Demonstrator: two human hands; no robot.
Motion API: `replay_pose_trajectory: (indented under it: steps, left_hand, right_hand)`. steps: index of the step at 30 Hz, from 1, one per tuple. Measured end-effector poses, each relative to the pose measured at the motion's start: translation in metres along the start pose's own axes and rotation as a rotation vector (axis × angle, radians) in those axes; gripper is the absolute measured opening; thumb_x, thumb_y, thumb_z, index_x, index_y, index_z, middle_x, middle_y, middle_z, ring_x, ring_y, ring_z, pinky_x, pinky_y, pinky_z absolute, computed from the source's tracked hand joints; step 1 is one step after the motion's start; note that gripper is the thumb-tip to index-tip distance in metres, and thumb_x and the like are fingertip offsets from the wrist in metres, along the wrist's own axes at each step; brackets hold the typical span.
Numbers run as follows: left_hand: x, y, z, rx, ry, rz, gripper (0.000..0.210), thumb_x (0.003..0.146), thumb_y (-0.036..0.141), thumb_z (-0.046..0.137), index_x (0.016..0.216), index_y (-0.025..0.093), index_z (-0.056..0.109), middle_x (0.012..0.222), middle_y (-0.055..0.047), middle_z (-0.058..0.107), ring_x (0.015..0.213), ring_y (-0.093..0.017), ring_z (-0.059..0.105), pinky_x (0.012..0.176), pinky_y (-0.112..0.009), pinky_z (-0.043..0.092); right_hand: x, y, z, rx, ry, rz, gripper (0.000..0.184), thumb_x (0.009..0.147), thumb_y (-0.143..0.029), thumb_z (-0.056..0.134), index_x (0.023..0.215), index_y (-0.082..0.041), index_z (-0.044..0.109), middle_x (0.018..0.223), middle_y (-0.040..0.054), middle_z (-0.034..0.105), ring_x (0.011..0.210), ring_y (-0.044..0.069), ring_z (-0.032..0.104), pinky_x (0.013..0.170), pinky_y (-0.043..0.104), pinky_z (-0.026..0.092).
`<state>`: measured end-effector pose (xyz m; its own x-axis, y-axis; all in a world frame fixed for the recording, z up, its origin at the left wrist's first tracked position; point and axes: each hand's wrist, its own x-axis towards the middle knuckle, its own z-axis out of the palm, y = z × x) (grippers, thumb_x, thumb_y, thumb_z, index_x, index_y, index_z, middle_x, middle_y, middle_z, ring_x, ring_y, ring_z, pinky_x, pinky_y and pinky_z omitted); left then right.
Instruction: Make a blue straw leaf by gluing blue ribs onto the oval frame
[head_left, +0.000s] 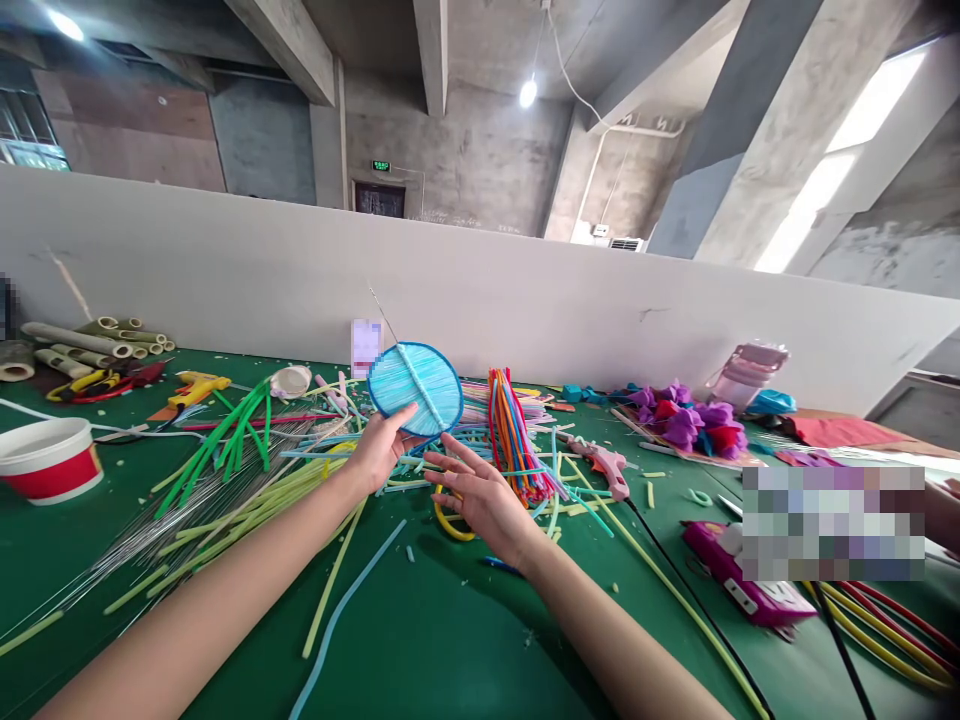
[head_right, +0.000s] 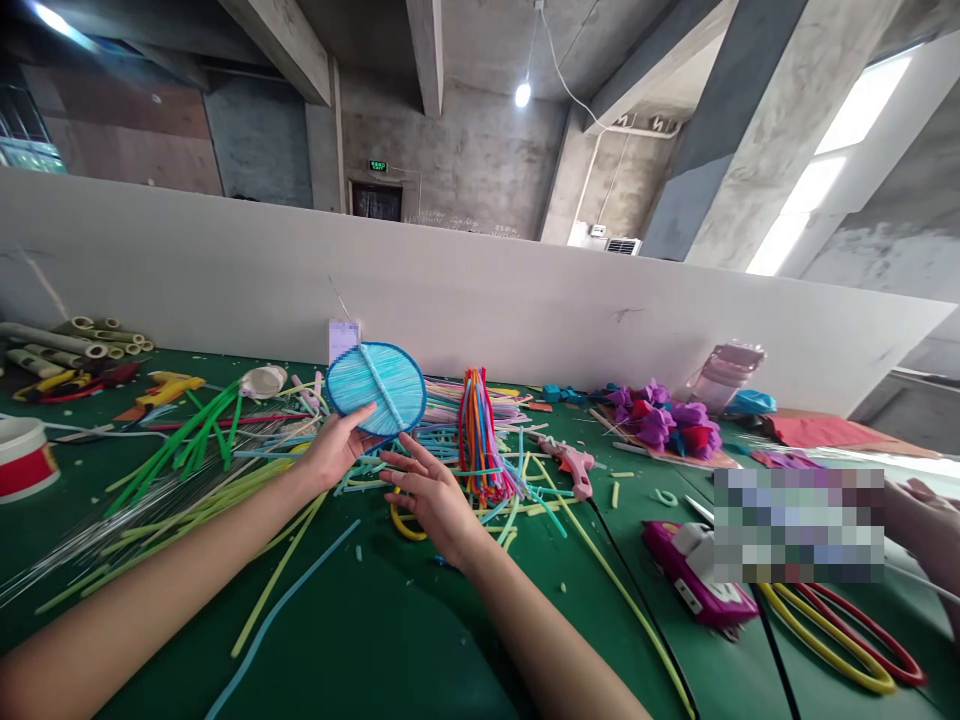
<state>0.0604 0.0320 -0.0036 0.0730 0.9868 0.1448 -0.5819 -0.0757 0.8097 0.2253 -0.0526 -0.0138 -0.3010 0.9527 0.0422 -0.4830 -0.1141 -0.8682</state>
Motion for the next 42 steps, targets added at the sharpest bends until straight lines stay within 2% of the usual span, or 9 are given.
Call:
replay_pose_trajectory:
  steps: [6, 9, 12, 14, 18, 27, 33, 38, 42]
  left_hand:
    - [-0.002, -0.002, 0.003, 0.016, 0.007, 0.008, 0.035, 0.068, 0.023, 0.083, 0.101, 0.014, 0.072, 0.097, -0.009, 0.079, 0.078, -0.022, 0.074, 0.067, -0.031, 0.061]
    - [-0.002, -0.001, 0.003, 0.031, 0.051, 0.035, 0.033, 0.068, 0.024, 0.084, 0.098, 0.014, 0.072, 0.097, -0.009, 0.078, 0.079, -0.022, 0.073, 0.067, -0.031, 0.061]
    - [0.001, 0.004, 0.002, 0.034, 0.12, 0.068, 0.031, 0.072, 0.027, 0.081, 0.098, 0.014, 0.071, 0.094, -0.007, 0.078, 0.079, -0.02, 0.073, 0.065, -0.028, 0.061]
    - [0.002, 0.009, 0.001, 0.027, 0.139, 0.071, 0.029, 0.073, 0.025, 0.079, 0.098, 0.014, 0.071, 0.092, -0.007, 0.078, 0.076, -0.02, 0.073, 0.062, -0.027, 0.06]
    - [-0.002, 0.013, 0.003, 0.01, 0.083, 0.043, 0.028, 0.072, 0.021, 0.079, 0.098, 0.013, 0.072, 0.097, -0.008, 0.078, 0.075, -0.019, 0.072, 0.062, -0.028, 0.061]
    - [-0.02, 0.003, 0.018, 0.027, -0.041, -0.02, 0.029, 0.074, 0.025, 0.08, 0.1, 0.013, 0.074, 0.102, -0.01, 0.078, 0.079, -0.02, 0.073, 0.065, -0.026, 0.061]
    - [-0.027, 0.006, 0.025, 0.049, -0.076, -0.056, 0.034, 0.075, 0.029, 0.081, 0.104, 0.014, 0.072, 0.104, -0.011, 0.077, 0.08, -0.024, 0.074, 0.065, -0.032, 0.063]
    - [-0.036, 0.006, 0.033, 0.043, -0.032, -0.047, 0.033, 0.077, 0.033, 0.079, 0.104, 0.016, 0.07, 0.103, -0.009, 0.078, 0.083, -0.023, 0.074, 0.067, -0.031, 0.062]
    - [-0.043, 0.004, 0.029, 0.05, 0.016, -0.039, 0.035, 0.075, 0.035, 0.081, 0.101, 0.015, 0.07, 0.099, -0.008, 0.078, 0.085, -0.023, 0.074, 0.069, -0.029, 0.06]
  right_hand:
    - [-0.001, -0.001, 0.001, 0.014, -0.008, 0.01, 0.063, 0.075, -0.019, 0.078, 0.134, -0.025, 0.058, 0.127, 0.0095, 0.068, 0.102, 0.02, 0.07, 0.083, 0.031, 0.053]
    - [-0.001, -0.002, 0.003, 0.011, -0.015, 0.015, 0.062, 0.074, -0.019, 0.079, 0.133, -0.024, 0.059, 0.127, 0.0098, 0.068, 0.102, 0.02, 0.07, 0.081, 0.031, 0.054]
    - [0.001, -0.003, 0.004, -0.007, 0.036, -0.007, 0.05, 0.075, -0.025, 0.081, 0.123, -0.02, 0.066, 0.118, 0.0094, 0.072, 0.097, 0.018, 0.07, 0.08, 0.029, 0.054]
    - [0.003, -0.002, 0.003, -0.032, 0.099, -0.033, 0.039, 0.076, -0.034, 0.081, 0.11, -0.018, 0.071, 0.106, 0.008, 0.074, 0.087, 0.015, 0.07, 0.074, 0.025, 0.054]
    - [0.006, 0.0, 0.001, -0.084, 0.176, -0.106, 0.033, 0.072, -0.042, 0.084, 0.091, -0.015, 0.075, 0.085, 0.0039, 0.074, 0.068, 0.008, 0.064, 0.062, 0.018, 0.049]
    - [0.008, 0.001, -0.001, -0.215, 0.247, -0.265, 0.027, 0.073, -0.043, 0.083, 0.073, -0.018, 0.074, 0.067, 0.001, 0.07, 0.061, 0.009, 0.06, 0.062, 0.02, 0.049]
    - [0.009, 0.001, -0.004, -0.248, 0.299, -0.341, 0.027, 0.076, -0.045, 0.08, 0.073, -0.019, 0.073, 0.072, 0.0017, 0.072, 0.064, 0.012, 0.063, 0.064, 0.024, 0.051]
    - [0.008, 0.002, -0.003, -0.267, 0.299, -0.37, 0.026, 0.077, -0.045, 0.079, 0.076, -0.019, 0.072, 0.071, 0.0013, 0.071, 0.065, 0.013, 0.064, 0.068, 0.026, 0.052]
    - [0.007, 0.005, 0.001, -0.275, 0.259, -0.332, 0.027, 0.074, -0.041, 0.082, 0.071, -0.018, 0.069, 0.067, 0.0015, 0.07, 0.065, 0.014, 0.064, 0.068, 0.026, 0.051]
